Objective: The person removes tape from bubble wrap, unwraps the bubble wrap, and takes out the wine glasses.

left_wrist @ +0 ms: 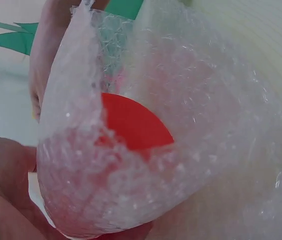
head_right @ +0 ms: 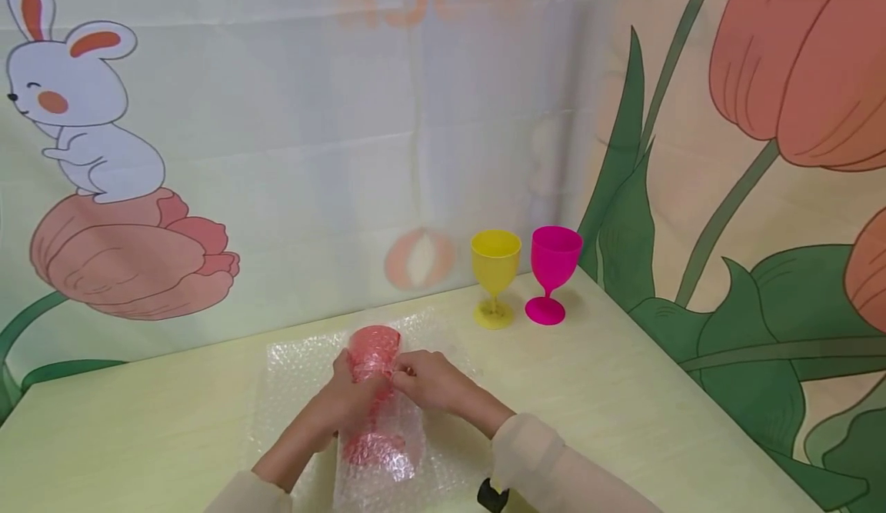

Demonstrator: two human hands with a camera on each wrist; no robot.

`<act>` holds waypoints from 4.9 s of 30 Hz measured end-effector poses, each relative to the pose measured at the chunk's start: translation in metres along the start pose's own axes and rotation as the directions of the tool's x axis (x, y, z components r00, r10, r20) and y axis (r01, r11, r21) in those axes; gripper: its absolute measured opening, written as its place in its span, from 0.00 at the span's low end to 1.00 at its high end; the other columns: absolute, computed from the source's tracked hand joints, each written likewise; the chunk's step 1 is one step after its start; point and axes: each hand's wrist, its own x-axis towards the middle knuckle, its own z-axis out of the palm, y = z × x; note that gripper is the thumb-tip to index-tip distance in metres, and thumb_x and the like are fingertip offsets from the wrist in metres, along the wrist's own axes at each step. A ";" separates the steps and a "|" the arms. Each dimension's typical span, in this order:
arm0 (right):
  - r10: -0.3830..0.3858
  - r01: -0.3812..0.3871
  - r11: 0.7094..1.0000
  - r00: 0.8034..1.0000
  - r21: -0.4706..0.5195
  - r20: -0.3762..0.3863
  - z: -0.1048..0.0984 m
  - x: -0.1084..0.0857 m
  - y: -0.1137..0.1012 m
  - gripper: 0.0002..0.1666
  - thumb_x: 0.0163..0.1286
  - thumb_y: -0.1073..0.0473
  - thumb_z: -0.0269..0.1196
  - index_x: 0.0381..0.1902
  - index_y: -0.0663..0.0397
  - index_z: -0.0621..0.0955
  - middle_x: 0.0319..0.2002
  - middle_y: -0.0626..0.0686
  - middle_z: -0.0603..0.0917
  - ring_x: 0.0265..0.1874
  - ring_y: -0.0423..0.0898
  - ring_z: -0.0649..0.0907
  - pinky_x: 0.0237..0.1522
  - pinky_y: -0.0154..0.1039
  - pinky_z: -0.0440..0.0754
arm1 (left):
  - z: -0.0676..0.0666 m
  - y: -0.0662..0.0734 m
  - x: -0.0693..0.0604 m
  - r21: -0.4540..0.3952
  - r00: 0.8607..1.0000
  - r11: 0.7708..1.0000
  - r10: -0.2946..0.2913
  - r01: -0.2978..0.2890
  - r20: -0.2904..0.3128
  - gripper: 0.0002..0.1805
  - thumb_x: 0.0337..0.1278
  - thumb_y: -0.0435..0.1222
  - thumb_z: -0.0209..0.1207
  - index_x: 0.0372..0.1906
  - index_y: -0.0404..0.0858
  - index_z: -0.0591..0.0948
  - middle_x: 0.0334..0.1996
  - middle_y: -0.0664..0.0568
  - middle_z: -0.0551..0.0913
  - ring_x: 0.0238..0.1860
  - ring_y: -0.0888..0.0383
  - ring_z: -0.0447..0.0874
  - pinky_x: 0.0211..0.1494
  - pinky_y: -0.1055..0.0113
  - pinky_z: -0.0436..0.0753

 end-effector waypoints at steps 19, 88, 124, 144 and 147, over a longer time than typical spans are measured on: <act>-0.097 0.094 0.991 0.995 -0.091 -0.027 0.004 0.001 0.005 0.14 0.77 0.62 0.55 0.28 0.49 0.78 0.20 0.43 0.70 0.23 0.38 0.69 0.26 0.33 0.68 | 0.000 -0.009 0.012 -0.040 0.990 0.993 0.105 -0.109 -0.096 0.45 0.60 0.44 0.67 0.69 0.23 0.56 0.52 0.26 0.76 0.48 0.38 0.80 0.50 0.46 0.82; -0.530 0.365 0.778 0.818 -0.512 -0.223 0.009 0.003 -0.001 0.03 0.66 0.66 0.68 0.32 0.55 0.85 0.33 0.47 0.79 0.30 0.41 0.78 0.37 0.33 0.81 | 0.005 -0.007 0.014 -0.027 0.989 0.993 0.112 -0.115 -0.091 0.47 0.54 0.46 0.73 0.66 0.26 0.58 0.53 0.30 0.71 0.49 0.39 0.78 0.53 0.44 0.83; -0.393 0.284 0.791 0.915 -0.542 -0.094 -0.003 0.005 -0.015 0.04 0.69 0.57 0.71 0.36 0.48 0.85 0.34 0.44 0.78 0.26 0.38 0.76 0.33 0.30 0.77 | -0.010 -0.018 0.019 -0.243 0.993 0.965 0.109 -0.098 0.034 0.40 0.61 0.38 0.68 0.69 0.29 0.57 0.60 0.28 0.75 0.56 0.39 0.82 0.57 0.48 0.83; -0.433 0.299 0.780 0.892 -0.550 -0.130 -0.002 0.000 -0.015 0.07 0.68 0.59 0.71 0.40 0.49 0.83 0.37 0.45 0.81 0.27 0.41 0.79 0.34 0.36 0.80 | -0.009 -0.016 0.016 -0.230 0.994 0.969 0.104 -0.094 0.031 0.42 0.60 0.38 0.70 0.69 0.30 0.57 0.60 0.28 0.76 0.57 0.38 0.81 0.57 0.47 0.83; -0.447 0.309 0.763 0.887 -0.568 -0.118 -0.002 -0.001 -0.016 0.05 0.68 0.59 0.72 0.38 0.49 0.84 0.36 0.45 0.80 0.25 0.40 0.78 0.33 0.34 0.78 | -0.010 -0.015 0.015 -0.233 0.992 0.966 0.121 -0.111 0.031 0.41 0.60 0.37 0.69 0.69 0.29 0.57 0.59 0.28 0.76 0.56 0.39 0.82 0.56 0.48 0.83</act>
